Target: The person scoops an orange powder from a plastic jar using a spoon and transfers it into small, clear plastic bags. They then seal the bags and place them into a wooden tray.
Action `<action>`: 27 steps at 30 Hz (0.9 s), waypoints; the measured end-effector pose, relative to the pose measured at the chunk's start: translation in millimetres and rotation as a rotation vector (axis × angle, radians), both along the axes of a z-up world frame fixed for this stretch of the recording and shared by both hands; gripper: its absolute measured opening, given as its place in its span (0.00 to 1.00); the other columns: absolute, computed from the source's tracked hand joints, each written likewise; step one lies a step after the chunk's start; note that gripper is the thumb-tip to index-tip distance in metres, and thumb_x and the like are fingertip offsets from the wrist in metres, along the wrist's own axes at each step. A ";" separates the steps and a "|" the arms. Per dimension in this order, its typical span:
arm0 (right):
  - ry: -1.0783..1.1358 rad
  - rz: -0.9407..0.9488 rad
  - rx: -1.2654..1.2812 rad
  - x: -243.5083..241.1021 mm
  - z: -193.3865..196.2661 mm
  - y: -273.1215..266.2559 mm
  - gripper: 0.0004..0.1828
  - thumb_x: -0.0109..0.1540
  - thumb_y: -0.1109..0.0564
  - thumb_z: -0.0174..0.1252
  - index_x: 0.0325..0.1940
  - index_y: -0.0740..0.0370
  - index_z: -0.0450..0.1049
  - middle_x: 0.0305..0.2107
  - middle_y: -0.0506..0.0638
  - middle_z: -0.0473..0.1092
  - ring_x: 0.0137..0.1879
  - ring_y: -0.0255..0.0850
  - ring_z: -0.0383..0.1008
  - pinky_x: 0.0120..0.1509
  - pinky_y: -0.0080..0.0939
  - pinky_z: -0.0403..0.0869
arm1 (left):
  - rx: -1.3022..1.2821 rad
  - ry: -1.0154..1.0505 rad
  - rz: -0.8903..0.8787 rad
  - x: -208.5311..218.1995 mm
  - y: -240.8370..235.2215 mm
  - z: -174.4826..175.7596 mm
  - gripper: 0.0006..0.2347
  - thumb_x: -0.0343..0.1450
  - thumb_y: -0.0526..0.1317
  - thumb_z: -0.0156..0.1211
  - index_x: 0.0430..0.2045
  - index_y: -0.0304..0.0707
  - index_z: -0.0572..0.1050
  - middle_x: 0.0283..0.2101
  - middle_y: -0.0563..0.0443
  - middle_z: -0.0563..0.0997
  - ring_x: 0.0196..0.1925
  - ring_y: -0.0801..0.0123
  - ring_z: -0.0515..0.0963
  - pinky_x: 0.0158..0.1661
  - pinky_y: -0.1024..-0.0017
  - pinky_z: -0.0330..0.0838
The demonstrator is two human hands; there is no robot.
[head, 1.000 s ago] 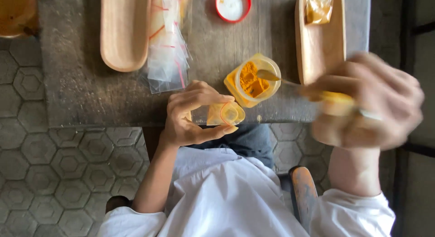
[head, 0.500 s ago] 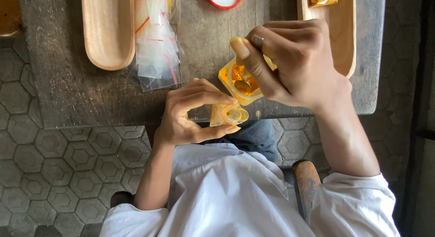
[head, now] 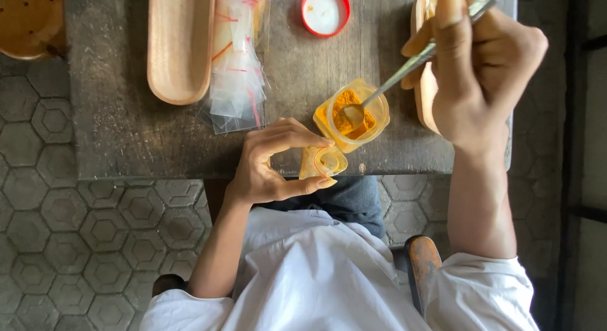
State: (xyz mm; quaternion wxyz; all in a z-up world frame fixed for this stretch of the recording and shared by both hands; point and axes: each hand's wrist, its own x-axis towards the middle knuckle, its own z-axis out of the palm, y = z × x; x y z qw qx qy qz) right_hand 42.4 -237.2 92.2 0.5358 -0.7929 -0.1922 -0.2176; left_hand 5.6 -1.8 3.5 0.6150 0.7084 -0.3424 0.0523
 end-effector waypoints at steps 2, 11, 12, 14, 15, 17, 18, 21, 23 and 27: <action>0.001 -0.017 0.022 -0.1 -3.4 -3.9 0.28 0.83 0.62 0.45 0.29 0.80 0.66 0.20 0.62 0.64 0.23 0.43 0.62 0.29 0.39 0.53 | -0.013 -0.003 0.001 -0.2 0.6 0.0 0.18 0.63 0.41 0.78 0.43 0.36 0.79 0.41 0.48 0.85 0.39 0.66 0.83 0.48 0.67 0.76; 0.072 -0.117 0.119 -1.5 -14.6 -7.8 0.28 0.81 0.55 0.48 0.32 0.78 0.71 0.17 0.57 0.62 0.19 0.38 0.61 0.26 0.34 0.52 | -0.018 0.003 0.006 -1.3 2.0 0.6 0.18 0.63 0.41 0.78 0.44 0.37 0.78 0.42 0.49 0.85 0.40 0.64 0.83 0.49 0.67 0.76; 0.081 -0.132 0.134 -0.8 -16.3 -11.0 0.28 0.81 0.52 0.49 0.35 0.79 0.74 0.15 0.54 0.59 0.19 0.36 0.57 0.27 0.34 0.51 | -0.025 -0.001 0.011 -1.4 2.0 0.1 0.18 0.63 0.40 0.78 0.43 0.37 0.78 0.43 0.49 0.85 0.41 0.63 0.84 0.49 0.67 0.76; 0.075 -0.147 0.137 1.1 -16.1 -14.9 0.28 0.81 0.53 0.49 0.32 0.75 0.70 0.17 0.57 0.63 0.20 0.38 0.61 0.25 0.34 0.52 | -0.025 -0.009 0.019 -1.3 2.6 2.0 0.17 0.64 0.41 0.77 0.43 0.37 0.78 0.42 0.50 0.84 0.43 0.63 0.82 0.49 0.68 0.77; 0.077 -0.163 0.142 2.5 -15.6 -16.7 0.29 0.81 0.53 0.49 0.28 0.72 0.66 0.19 0.61 0.67 0.20 0.40 0.64 0.24 0.34 0.52 | -0.023 -0.010 0.027 -1.1 2.9 3.2 0.17 0.64 0.41 0.76 0.43 0.37 0.78 0.42 0.50 0.84 0.44 0.64 0.80 0.49 0.69 0.77; 0.053 -0.174 0.166 5.5 -20.3 -23.3 0.29 0.81 0.51 0.50 0.30 0.73 0.69 0.19 0.60 0.67 0.19 0.38 0.62 0.24 0.34 0.52 | -0.032 -0.001 0.043 -1.9 3.3 2.3 0.17 0.64 0.41 0.76 0.43 0.38 0.78 0.42 0.50 0.84 0.45 0.65 0.80 0.49 0.70 0.77; 0.036 -0.188 0.192 7.5 -22.7 -26.2 0.28 0.80 0.50 0.51 0.32 0.73 0.72 0.18 0.59 0.66 0.18 0.37 0.60 0.24 0.33 0.52 | -0.038 0.016 0.057 -2.4 3.7 1.6 0.17 0.64 0.41 0.76 0.43 0.38 0.78 0.43 0.51 0.84 0.45 0.66 0.80 0.49 0.71 0.78; 0.048 -0.334 0.294 9.8 -32.7 -32.5 0.26 0.78 0.48 0.58 0.30 0.68 0.72 0.16 0.49 0.61 0.20 0.33 0.59 0.24 0.35 0.53 | -0.063 0.046 0.078 -3.5 3.2 0.0 0.16 0.64 0.40 0.75 0.43 0.38 0.78 0.43 0.50 0.83 0.47 0.64 0.81 0.51 0.70 0.78; 0.036 -0.365 0.319 9.6 -39.5 -39.3 0.27 0.78 0.50 0.59 0.26 0.65 0.67 0.17 0.47 0.58 0.23 0.31 0.54 0.30 0.36 0.50 | -0.067 0.036 0.087 -3.0 3.1 -0.7 0.16 0.65 0.40 0.75 0.43 0.37 0.78 0.44 0.51 0.83 0.47 0.65 0.81 0.51 0.69 0.78; 0.065 -0.388 0.421 5.7 -39.3 -38.5 0.25 0.75 0.47 0.58 0.29 0.65 0.74 0.15 0.44 0.56 0.21 0.29 0.49 0.29 0.34 0.47 | -0.098 0.044 0.110 -3.6 1.7 -0.2 0.14 0.67 0.40 0.73 0.43 0.36 0.77 0.46 0.50 0.84 0.47 0.65 0.82 0.51 0.68 0.78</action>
